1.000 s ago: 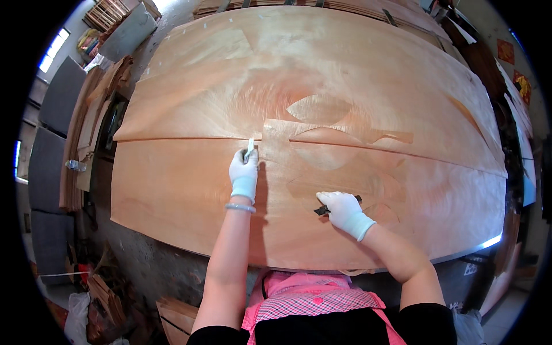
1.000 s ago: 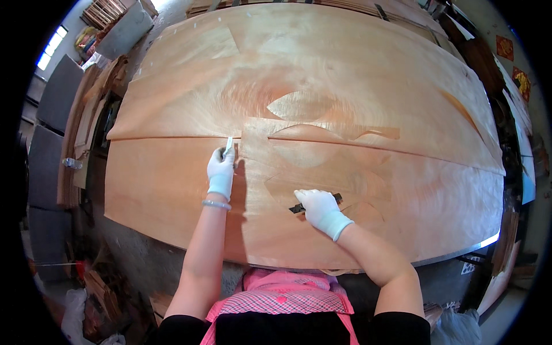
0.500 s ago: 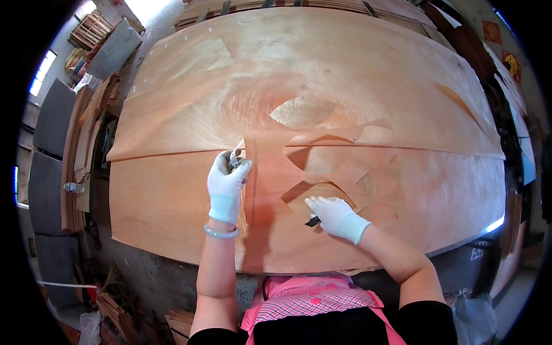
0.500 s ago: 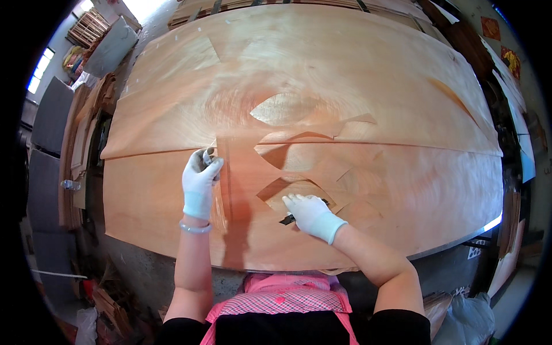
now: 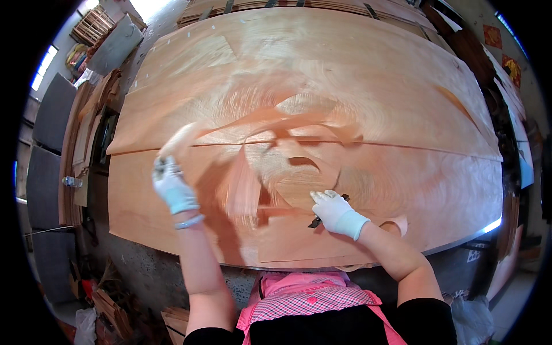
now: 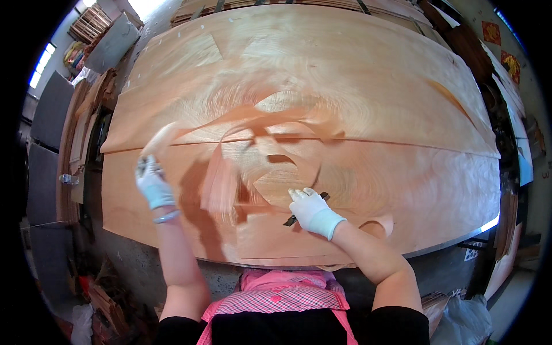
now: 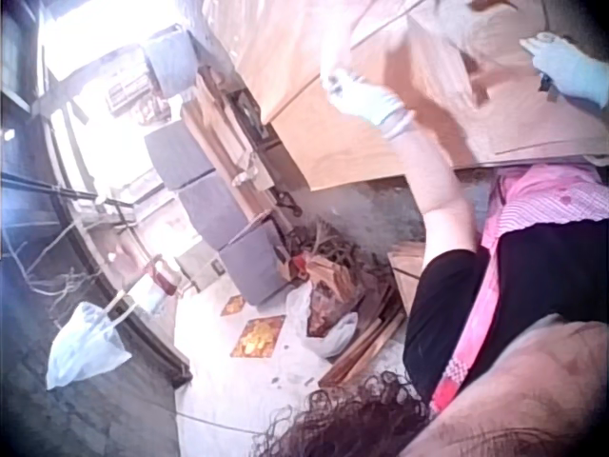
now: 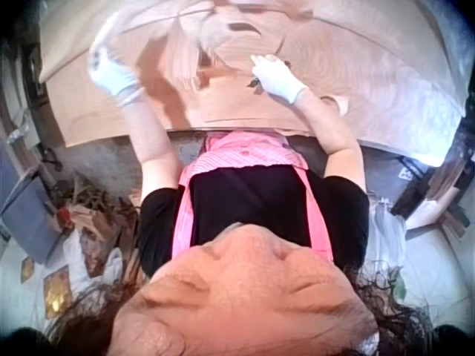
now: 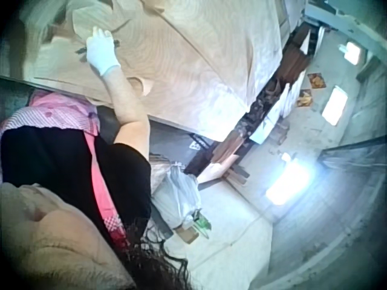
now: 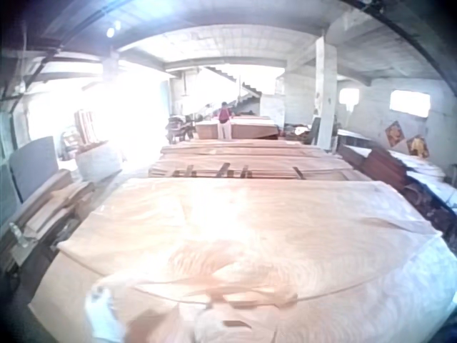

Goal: The person applies adhesive tape to wood veneer sheets, places a metal template over a defect, cuts a patch using a utility knife, removes the scrap piece, and secures the new veneer patch in place with tape.

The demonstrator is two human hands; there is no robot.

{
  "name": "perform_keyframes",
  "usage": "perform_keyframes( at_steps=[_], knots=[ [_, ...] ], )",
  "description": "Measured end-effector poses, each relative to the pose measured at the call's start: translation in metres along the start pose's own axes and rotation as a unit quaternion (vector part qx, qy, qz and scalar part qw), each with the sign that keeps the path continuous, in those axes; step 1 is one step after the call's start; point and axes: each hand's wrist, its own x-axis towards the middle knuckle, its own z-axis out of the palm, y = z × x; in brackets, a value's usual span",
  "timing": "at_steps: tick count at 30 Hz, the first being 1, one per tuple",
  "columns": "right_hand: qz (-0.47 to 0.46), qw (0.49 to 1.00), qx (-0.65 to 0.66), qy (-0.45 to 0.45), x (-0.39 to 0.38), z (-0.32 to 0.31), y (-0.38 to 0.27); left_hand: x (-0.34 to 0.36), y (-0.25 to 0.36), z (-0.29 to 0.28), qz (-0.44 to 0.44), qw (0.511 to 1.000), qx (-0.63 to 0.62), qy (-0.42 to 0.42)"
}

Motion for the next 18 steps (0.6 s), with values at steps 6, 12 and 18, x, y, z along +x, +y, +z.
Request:
perform_keyframes(
  at_steps=[6, 12, 18],
  knots=[
    [-0.030, 0.999, 0.009, -0.029, -0.004, -0.003, -0.005, 0.068, 0.046, -0.084, 0.337, 0.892, 0.239, 0.183],
    [-0.025, 0.997, -0.004, -0.073, -0.004, -0.011, -0.008, -0.089, 0.028, -0.002, -0.099, 0.926, 0.228, -0.285],
    [-0.008, 0.996, 0.040, -0.076, 0.013, -0.032, -0.002, -0.138, -0.045, 0.045, -0.339, 0.839, 0.123, -0.407]
  ],
)
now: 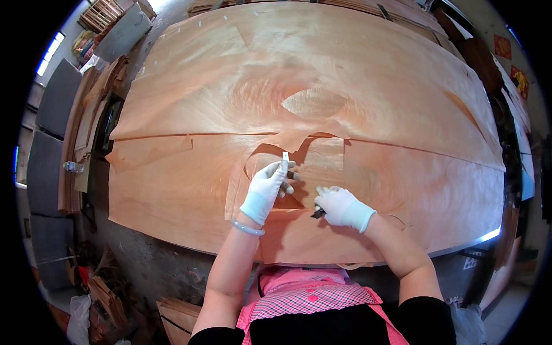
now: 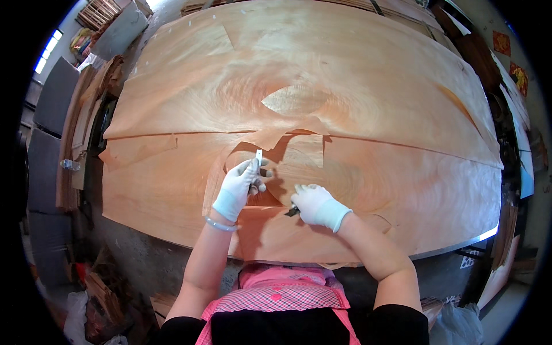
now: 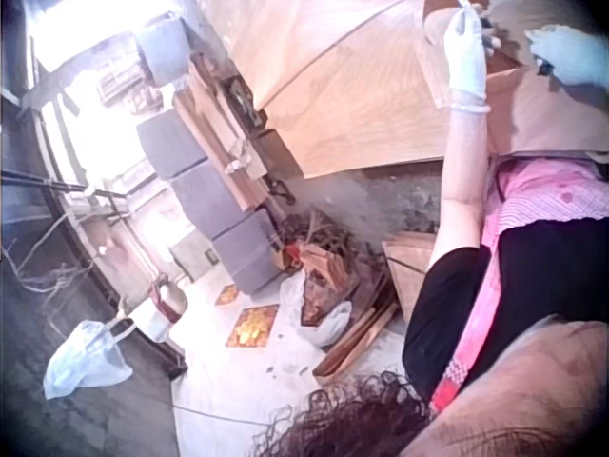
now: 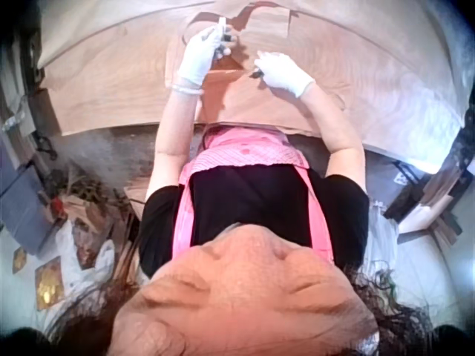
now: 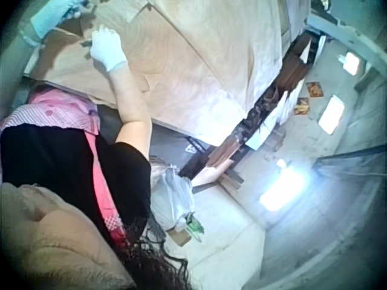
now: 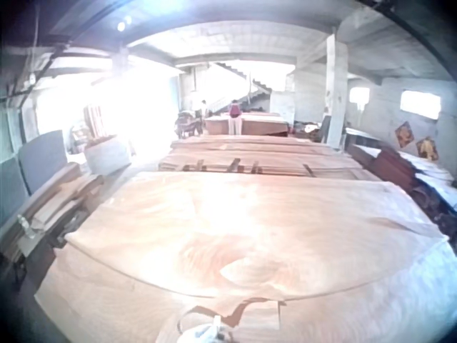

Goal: The person applies adhesive tape to wood veneer sheets, places a metal template over a defect, cuts a patch using a utility knife, removes the scrap piece, and secures the new veneer patch in place with tape.

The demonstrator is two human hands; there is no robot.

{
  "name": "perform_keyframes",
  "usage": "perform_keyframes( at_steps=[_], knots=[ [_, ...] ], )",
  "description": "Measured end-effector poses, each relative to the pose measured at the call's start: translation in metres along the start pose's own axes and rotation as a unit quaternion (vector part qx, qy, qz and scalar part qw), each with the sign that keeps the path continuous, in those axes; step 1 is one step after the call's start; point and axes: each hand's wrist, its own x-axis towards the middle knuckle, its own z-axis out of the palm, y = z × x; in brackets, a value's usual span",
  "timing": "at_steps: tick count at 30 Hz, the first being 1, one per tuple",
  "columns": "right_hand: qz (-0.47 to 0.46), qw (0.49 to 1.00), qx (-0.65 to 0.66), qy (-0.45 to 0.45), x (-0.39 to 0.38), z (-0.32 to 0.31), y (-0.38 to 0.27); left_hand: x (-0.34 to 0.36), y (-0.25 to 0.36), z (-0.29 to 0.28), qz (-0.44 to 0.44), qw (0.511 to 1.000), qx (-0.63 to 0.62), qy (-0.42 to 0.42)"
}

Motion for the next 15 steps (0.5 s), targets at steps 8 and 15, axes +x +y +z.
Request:
perform_keyframes(
  at_steps=[8, 15],
  knots=[
    [0.022, 0.998, -0.025, 0.050, 0.022, -0.005, -0.002, 0.026, -0.049, -0.013, -0.074, 0.995, 0.053, 0.040],
    [0.027, 0.994, -0.080, 0.069, 0.038, 0.009, -0.004, 0.034, -0.077, -0.027, -0.147, 0.985, 0.035, 0.088]
  ],
)
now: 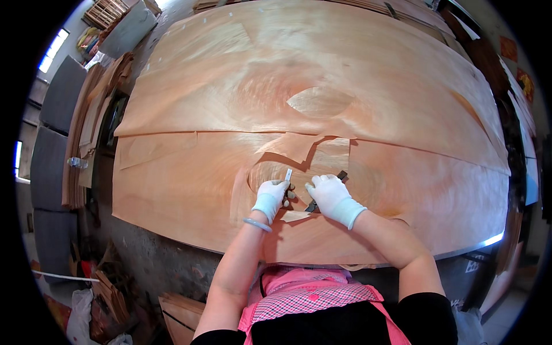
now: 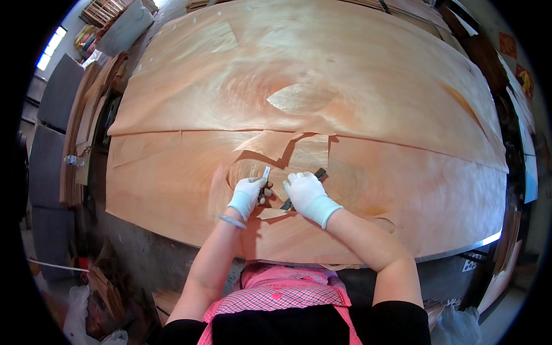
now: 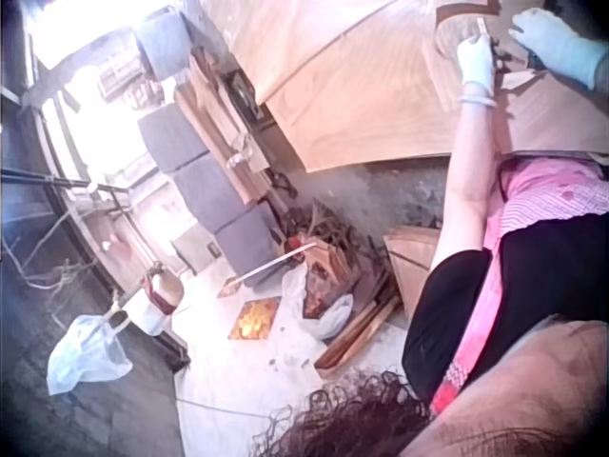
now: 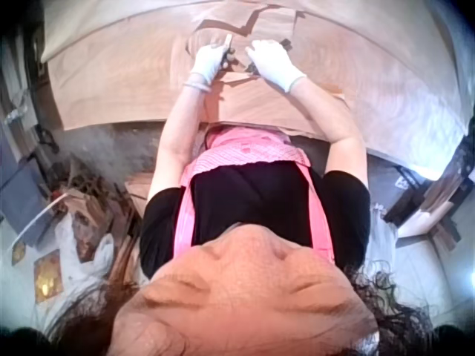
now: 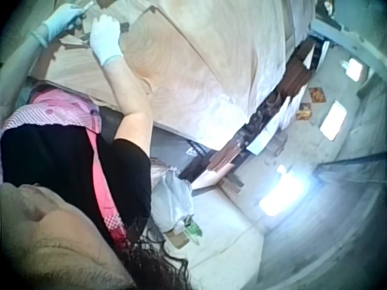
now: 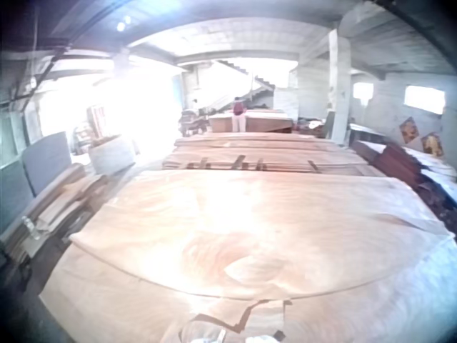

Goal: The person applies adhesive tape to wood veneer sheets, places a metal template over a defect, cuts a patch using a utility knife, removes the scrap piece, and secures the new veneer patch in place with tape.

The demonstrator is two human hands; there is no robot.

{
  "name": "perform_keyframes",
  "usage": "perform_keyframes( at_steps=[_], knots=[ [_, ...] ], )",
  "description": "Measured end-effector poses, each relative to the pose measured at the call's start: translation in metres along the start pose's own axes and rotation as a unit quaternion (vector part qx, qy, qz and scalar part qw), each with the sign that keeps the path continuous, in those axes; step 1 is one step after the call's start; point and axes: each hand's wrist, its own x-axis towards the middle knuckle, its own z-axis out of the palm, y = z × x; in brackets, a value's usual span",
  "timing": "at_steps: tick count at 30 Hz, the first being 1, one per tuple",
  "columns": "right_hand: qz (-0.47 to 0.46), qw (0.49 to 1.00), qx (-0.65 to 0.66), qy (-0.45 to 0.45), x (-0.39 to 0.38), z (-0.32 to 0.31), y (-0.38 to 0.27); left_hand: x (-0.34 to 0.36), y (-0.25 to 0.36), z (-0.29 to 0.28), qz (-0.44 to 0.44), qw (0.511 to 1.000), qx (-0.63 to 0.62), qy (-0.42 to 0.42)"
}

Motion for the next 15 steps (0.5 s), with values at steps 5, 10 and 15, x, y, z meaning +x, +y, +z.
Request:
perform_keyframes(
  at_steps=[5, 10, 15],
  knots=[
    [-0.057, 0.994, 0.079, 0.058, 0.013, -0.002, 0.007, -0.001, 0.003, -0.001, -0.012, 1.000, 0.014, 0.001],
    [-0.123, 0.989, 0.053, 0.060, 0.034, -0.010, 0.009, -0.003, 0.003, -0.004, 0.004, 0.998, 0.051, 0.020],
    [-0.090, 0.995, 0.041, -0.016, 0.042, -0.006, 0.010, -0.036, 0.000, -0.016, -0.022, 1.000, 0.004, -0.014]
  ],
)
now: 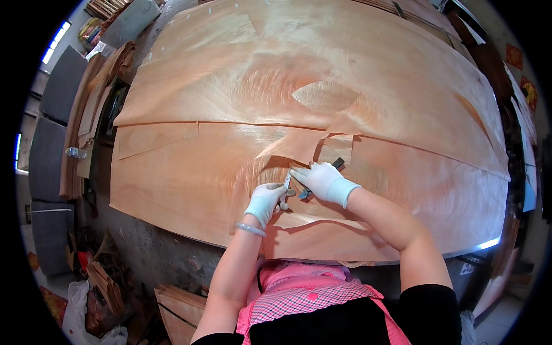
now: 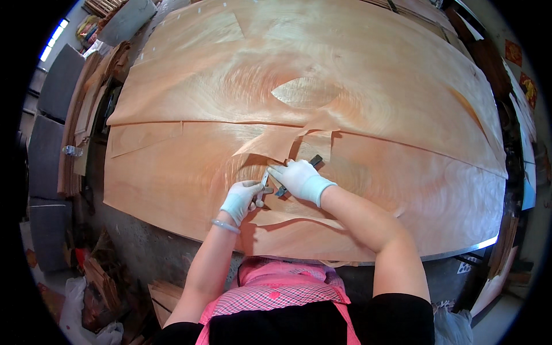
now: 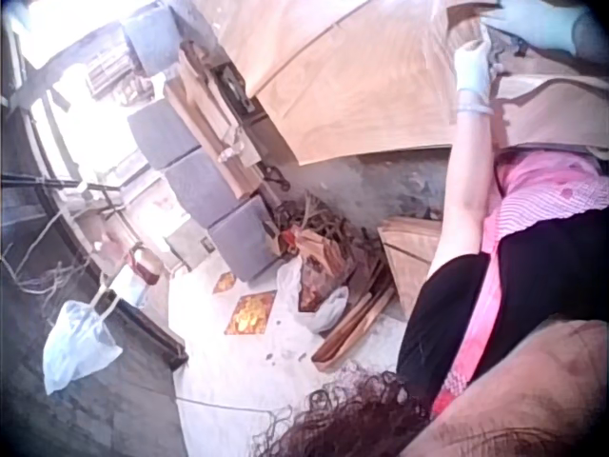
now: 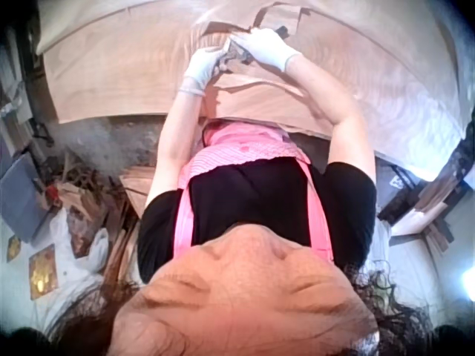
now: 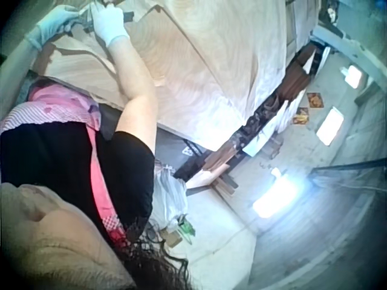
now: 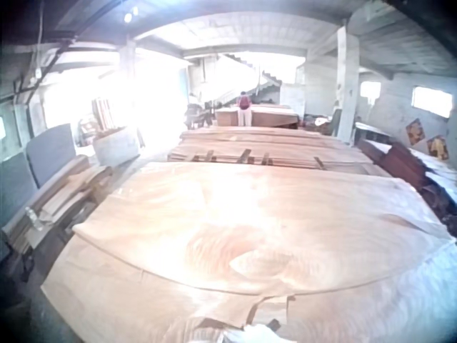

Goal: The person applies adhesive tape to wood veneer sheets, places a metal template over a defect, cuts a patch using a utility knife, removes the scrap piece, and secures the new veneer patch in place with tape.

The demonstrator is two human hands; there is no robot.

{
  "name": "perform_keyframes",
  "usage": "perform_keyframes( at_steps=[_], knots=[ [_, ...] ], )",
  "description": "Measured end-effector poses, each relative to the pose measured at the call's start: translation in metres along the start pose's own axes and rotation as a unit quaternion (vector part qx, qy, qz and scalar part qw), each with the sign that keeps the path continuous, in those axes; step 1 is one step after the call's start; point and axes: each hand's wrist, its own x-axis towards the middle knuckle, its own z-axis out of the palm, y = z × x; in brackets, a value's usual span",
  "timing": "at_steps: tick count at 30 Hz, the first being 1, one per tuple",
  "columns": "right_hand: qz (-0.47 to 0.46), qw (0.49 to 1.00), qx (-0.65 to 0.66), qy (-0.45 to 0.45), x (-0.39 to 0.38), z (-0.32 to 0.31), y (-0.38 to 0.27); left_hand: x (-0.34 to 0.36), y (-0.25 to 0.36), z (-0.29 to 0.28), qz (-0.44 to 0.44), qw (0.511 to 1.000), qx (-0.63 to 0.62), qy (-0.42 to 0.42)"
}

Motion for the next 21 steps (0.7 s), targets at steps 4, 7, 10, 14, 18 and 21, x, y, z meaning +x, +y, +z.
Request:
perform_keyframes(
  at_steps=[4, 7, 10, 14, 18, 21],
  knots=[
    [-0.001, 1.000, -0.001, -0.009, -0.001, -0.001, -0.003, -0.016, -0.009, -0.003, -0.050, 0.998, -0.026, -0.002],
    [-0.002, 1.000, -0.017, 0.008, -0.001, -0.004, -0.008, -0.020, -0.020, -0.006, -0.042, 0.996, -0.078, 0.009],
    [-0.039, 0.998, -0.049, 0.010, -0.005, -0.007, -0.011, -0.022, -0.019, -0.004, -0.038, 0.997, -0.062, 0.008],
    [-0.050, 0.996, -0.073, -0.025, -0.004, -0.010, -0.017, -0.020, -0.019, 0.007, 0.021, 0.996, 0.067, 0.048],
    [-0.038, 0.995, -0.087, -0.020, -0.004, -0.006, -0.018, -0.018, 0.001, -0.002, 0.150, 0.759, 0.599, 0.204],
    [-0.051, 0.994, -0.095, 0.012, -0.008, -0.002, -0.014, -0.022, 0.020, -0.025, 0.183, 0.725, 0.602, 0.280]
  ],
)
